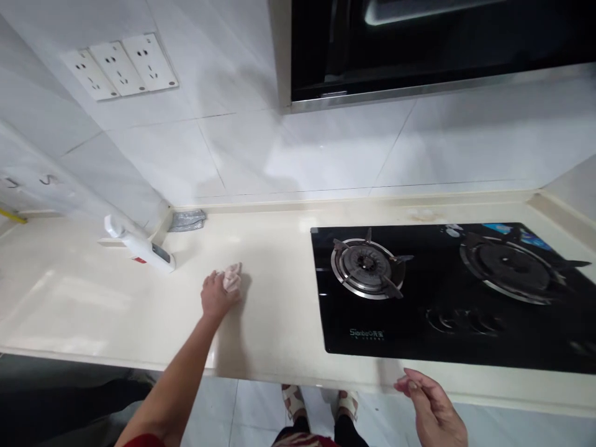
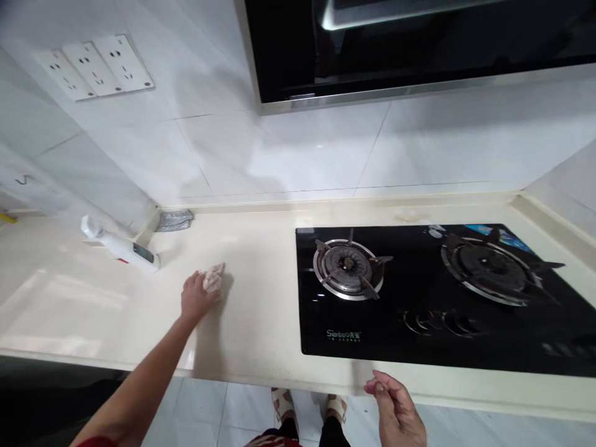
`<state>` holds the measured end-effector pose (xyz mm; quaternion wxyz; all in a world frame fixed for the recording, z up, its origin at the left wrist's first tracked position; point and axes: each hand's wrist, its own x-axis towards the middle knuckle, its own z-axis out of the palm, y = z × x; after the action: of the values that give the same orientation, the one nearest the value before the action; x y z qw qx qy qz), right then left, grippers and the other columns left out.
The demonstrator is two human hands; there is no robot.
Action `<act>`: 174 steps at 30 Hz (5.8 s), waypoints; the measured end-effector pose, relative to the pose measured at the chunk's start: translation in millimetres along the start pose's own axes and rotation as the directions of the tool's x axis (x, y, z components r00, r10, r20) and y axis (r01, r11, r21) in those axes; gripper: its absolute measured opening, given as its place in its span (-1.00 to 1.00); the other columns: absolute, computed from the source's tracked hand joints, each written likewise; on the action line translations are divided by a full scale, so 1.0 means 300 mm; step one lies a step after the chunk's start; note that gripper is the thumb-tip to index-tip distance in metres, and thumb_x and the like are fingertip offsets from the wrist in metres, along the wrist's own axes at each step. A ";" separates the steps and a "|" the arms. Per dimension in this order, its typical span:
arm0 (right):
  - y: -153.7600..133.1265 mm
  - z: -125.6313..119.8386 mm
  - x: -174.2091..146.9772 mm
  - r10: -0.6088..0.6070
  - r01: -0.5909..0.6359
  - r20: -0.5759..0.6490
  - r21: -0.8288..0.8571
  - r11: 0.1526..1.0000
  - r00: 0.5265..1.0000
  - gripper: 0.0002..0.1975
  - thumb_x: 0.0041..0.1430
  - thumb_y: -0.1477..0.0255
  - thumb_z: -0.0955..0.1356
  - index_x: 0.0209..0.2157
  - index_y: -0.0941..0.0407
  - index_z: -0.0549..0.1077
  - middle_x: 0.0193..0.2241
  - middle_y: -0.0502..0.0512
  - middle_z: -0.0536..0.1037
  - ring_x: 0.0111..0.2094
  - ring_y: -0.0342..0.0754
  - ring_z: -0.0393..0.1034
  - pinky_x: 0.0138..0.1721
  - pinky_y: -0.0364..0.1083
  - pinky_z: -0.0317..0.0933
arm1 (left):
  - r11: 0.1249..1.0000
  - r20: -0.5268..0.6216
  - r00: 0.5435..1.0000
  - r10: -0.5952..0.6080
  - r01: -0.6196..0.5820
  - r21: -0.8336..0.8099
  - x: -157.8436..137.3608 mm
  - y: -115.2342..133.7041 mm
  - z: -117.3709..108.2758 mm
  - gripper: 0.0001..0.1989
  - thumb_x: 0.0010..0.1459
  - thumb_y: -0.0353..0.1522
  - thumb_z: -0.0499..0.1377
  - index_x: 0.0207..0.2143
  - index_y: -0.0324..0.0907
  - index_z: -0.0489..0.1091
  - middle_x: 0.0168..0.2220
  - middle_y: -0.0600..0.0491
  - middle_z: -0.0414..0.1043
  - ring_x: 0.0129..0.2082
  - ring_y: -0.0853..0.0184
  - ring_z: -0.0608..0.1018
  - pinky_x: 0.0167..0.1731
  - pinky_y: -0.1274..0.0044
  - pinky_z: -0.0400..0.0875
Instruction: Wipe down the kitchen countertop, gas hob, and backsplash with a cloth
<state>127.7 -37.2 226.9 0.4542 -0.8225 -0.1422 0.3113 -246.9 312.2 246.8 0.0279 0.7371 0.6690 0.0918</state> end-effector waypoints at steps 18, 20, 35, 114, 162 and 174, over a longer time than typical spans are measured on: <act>-0.022 -0.268 0.142 -0.150 0.141 0.059 0.126 0.982 0.987 -0.59 0.02 0.03 0.38 -0.26 0.06 0.46 -0.29 0.08 0.56 -0.17 0.06 0.46 -0.05 0.01 0.36 | 0.773 -0.183 0.943 0.279 -0.334 -0.540 -0.595 0.703 0.000 -0.79 0.05 -0.32 0.25 -0.21 -0.07 0.38 -0.24 -0.02 0.44 -0.19 0.16 0.47 -0.14 0.32 0.40; -0.005 -0.330 0.170 -0.131 0.129 0.005 0.150 0.980 0.991 -0.57 0.00 0.00 0.38 -0.27 0.07 0.46 -0.31 0.08 0.56 -0.22 0.04 0.46 -0.06 0.01 0.36 | 0.774 -0.248 0.918 0.310 -0.395 -0.494 -0.558 0.766 -0.010 -0.63 0.05 -0.26 0.29 -0.07 -0.09 0.37 -0.13 -0.07 0.45 -0.09 0.12 0.46 -0.04 0.27 0.38; 0.222 -0.725 0.318 -0.058 0.068 -0.123 0.081 0.994 0.991 -0.42 0.08 -0.10 0.32 -0.09 0.09 0.46 -0.31 0.08 0.60 -0.19 0.05 0.52 -0.05 -0.02 0.37 | 0.785 -0.025 0.803 0.596 -0.588 -0.195 -0.663 1.391 0.184 -0.44 -0.01 -0.12 0.31 0.07 -0.04 0.43 0.18 -0.09 0.35 0.11 -0.03 0.34 -0.06 0.24 0.27; -0.264 -0.612 0.807 -0.695 0.660 0.096 -0.427 0.618 0.712 -0.68 0.03 0.37 0.31 -0.17 0.11 0.55 -0.16 0.21 0.51 -0.06 0.15 0.34 0.05 0.11 0.27 | -0.245 0.700 0.668 -0.253 0.656 -0.714 -0.865 0.983 0.052 -0.50 -0.08 -0.26 0.38 -0.04 -0.10 0.41 -0.19 0.03 0.60 -0.22 0.25 0.63 -0.28 0.52 0.43; 0.079 -0.941 0.961 -0.677 0.384 -0.252 -0.665 0.640 0.692 -0.55 0.17 0.13 0.29 -0.08 0.15 0.53 0.01 0.34 0.39 0.07 0.25 0.27 0.10 0.22 0.17 | -0.127 0.677 0.707 -0.204 0.667 -0.735 -0.870 1.097 0.043 -0.42 -0.22 -0.18 0.37 -0.09 -0.16 0.39 -0.48 0.16 0.41 -0.50 0.39 0.38 -0.49 0.55 0.26; -0.010 -0.697 0.856 -0.557 0.506 0.121 -0.606 0.615 0.822 -0.67 0.12 0.23 0.36 -0.14 0.07 0.60 -0.04 0.29 0.48 0.00 0.22 0.36 0.06 0.18 0.22 | -0.182 0.655 0.712 -0.255 0.630 -0.755 -0.887 1.077 0.054 -0.50 -0.16 -0.22 0.32 -0.13 -0.16 0.37 -0.50 0.17 0.36 -0.51 0.40 0.34 -0.51 0.56 0.19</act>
<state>458.7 -40.6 213.3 0.2386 -0.8558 -0.4541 0.0666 49.4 16.4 257.7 0.6448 0.2173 0.6124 0.4025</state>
